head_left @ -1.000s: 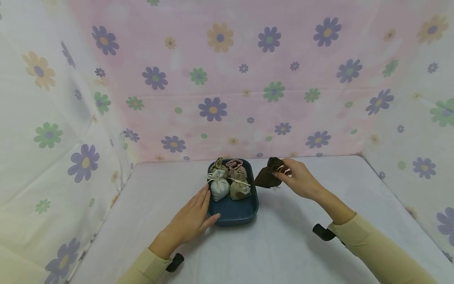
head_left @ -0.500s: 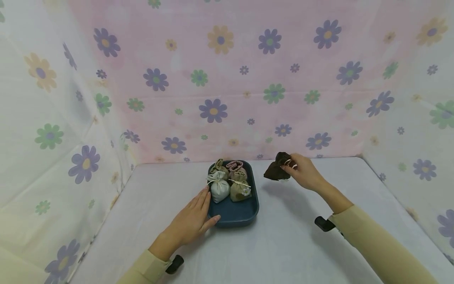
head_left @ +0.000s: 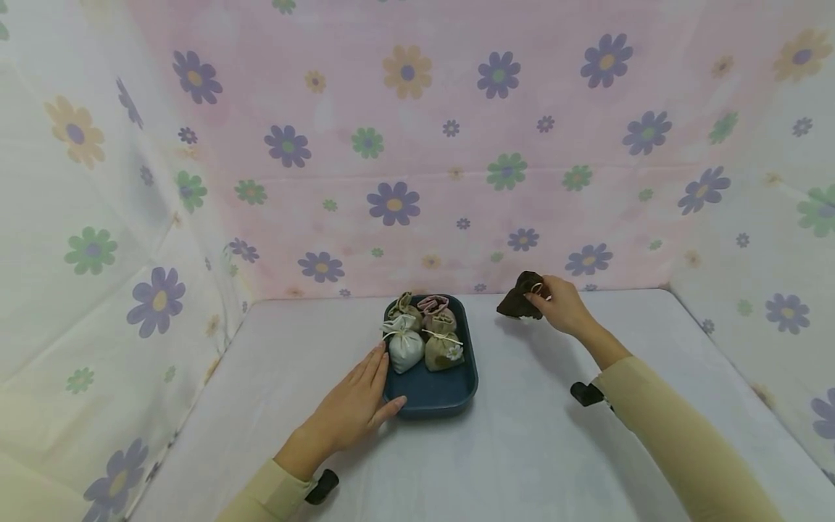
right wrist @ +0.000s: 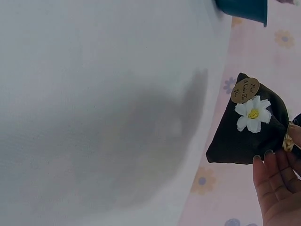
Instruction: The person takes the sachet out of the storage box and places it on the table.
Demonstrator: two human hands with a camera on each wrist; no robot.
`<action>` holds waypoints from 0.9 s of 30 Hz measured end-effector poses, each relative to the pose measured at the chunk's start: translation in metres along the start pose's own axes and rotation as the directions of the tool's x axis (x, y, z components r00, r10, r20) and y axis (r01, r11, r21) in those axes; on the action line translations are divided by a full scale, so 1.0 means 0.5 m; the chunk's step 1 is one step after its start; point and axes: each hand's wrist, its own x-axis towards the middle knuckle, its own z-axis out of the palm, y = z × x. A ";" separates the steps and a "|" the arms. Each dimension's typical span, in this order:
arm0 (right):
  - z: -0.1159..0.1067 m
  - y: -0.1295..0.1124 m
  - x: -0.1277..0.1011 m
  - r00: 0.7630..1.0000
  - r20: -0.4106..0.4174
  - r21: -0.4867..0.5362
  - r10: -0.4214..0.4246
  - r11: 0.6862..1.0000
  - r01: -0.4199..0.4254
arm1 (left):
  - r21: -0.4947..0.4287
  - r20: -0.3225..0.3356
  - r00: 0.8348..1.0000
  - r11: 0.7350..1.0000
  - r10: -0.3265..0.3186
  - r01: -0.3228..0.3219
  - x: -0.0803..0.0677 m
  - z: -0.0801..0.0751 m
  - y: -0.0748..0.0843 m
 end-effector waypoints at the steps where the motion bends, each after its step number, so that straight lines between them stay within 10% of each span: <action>1: 0.001 0.004 0.001 1.000 -0.003 0.000 0.006 1.000 -0.006 | -0.002 0.002 1.000 1.000 -0.001 0.001 0.000 0.000 0.000; 27: 0.019 0.055 0.001 0.997 0.016 -0.044 0.072 0.996 -0.071 | -0.018 0.015 1.000 1.000 -0.004 0.004 0.000 -0.005 0.004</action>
